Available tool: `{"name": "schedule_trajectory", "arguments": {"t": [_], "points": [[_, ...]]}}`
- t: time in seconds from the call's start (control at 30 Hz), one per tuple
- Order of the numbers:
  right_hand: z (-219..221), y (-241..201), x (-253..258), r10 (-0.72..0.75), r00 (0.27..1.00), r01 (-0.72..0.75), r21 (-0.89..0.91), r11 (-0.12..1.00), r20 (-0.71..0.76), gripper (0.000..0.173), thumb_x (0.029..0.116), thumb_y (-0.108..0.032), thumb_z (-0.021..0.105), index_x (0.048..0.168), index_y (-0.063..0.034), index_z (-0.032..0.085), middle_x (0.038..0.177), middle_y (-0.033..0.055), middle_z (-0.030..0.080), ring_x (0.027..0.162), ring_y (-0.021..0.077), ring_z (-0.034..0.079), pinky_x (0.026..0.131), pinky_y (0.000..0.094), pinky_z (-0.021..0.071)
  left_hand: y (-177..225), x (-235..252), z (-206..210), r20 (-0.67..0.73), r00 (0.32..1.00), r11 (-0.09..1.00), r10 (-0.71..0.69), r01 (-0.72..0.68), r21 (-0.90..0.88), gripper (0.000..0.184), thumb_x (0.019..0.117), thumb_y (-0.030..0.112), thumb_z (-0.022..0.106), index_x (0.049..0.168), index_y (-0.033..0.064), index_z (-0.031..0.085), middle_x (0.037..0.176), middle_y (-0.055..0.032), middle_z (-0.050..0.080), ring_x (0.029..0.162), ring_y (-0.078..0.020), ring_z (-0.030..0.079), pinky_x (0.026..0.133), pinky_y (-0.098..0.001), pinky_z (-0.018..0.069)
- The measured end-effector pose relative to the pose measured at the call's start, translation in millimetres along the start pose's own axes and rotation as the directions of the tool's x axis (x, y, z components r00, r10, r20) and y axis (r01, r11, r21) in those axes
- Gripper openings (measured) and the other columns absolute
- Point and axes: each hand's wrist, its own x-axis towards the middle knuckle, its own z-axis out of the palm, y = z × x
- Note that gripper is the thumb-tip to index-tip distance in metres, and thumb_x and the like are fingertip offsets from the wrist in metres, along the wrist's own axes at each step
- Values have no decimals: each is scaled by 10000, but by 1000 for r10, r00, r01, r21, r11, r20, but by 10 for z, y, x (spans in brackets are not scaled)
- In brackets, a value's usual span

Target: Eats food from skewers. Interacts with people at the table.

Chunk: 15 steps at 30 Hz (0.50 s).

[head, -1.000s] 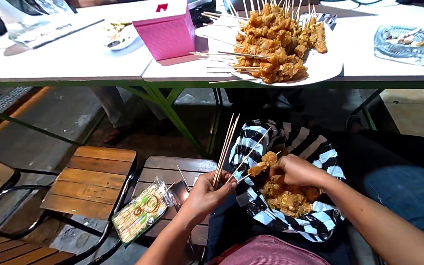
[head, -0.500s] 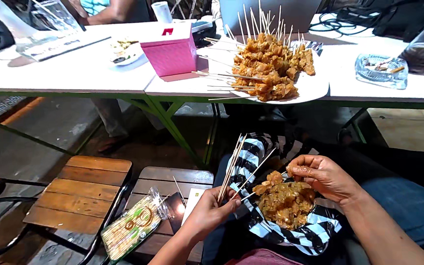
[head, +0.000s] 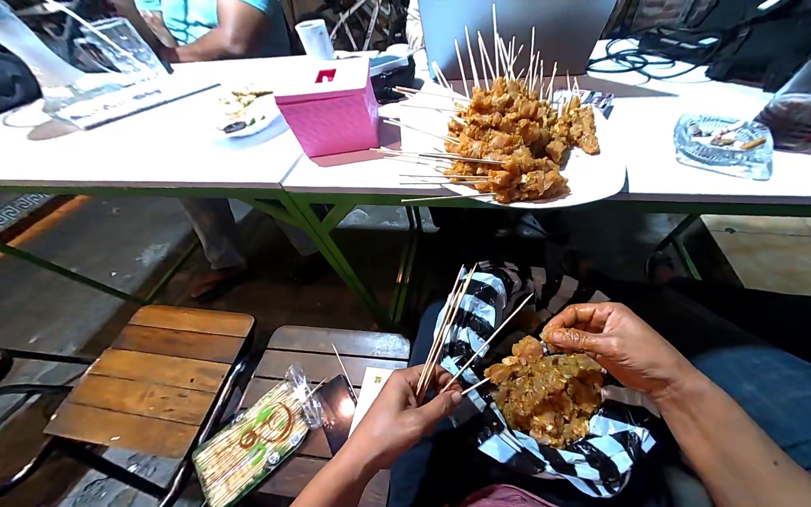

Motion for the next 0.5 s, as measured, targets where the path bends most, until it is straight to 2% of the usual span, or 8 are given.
{"name": "schedule_trajectory", "arguments": {"t": [0.23,0.27,0.33,0.37,0.4,0.5], "points": [[72,26,25,21,998,-21,-11,1000,62,47,892,-31,717,917,-53,750,824,-12,736,752,55,686,742,208,579,-11,12,22,12,1000,1000,3,-3,-3,48,949,102,660,953,145,682,715,111,608,505,41,455,453,-134,368],[72,19,8,12,999,-12,-2,1000,47,83,889,-47,727,969,-43,747,857,-2,739,763,64,687,743,217,582,-10,10,37,1,1000,1000,10,-10,-24,50,949,100,659,949,144,682,706,108,601,499,40,448,447,-134,360],[32,-11,-47,-28,999,29,-17,999,30,393,881,-117,747,1250,-10,666,1023,31,734,857,100,703,799,254,598,30,14,55,-38,996,996,75,-77,-39,55,946,91,659,951,138,687,714,102,603,498,42,439,439,-132,351],[9,-17,-78,-54,999,54,-45,998,0,499,875,-156,758,1331,-8,618,1053,39,739,887,114,717,812,265,607,90,25,45,-65,988,990,143,-144,-6,54,947,94,660,966,132,694,737,99,621,510,45,457,447,-128,368],[-10,-11,-114,-80,996,76,-71,995,-45,503,879,-170,763,1332,-8,616,1056,49,747,892,123,725,808,267,610,191,47,22,-90,969,973,229,-224,59,55,956,106,656,990,121,697,765,99,640,532,51,479,464,-125,388],[-23,43,-205,-148,979,124,-167,978,-139,299,907,-174,739,1163,-25,702,995,30,751,831,99,716,760,242,604,722,283,-100,-99,866,814,490,-414,408,152,1025,225,590,1027,109,688,767,109,618,579,55,507,522,-136,437]]}}
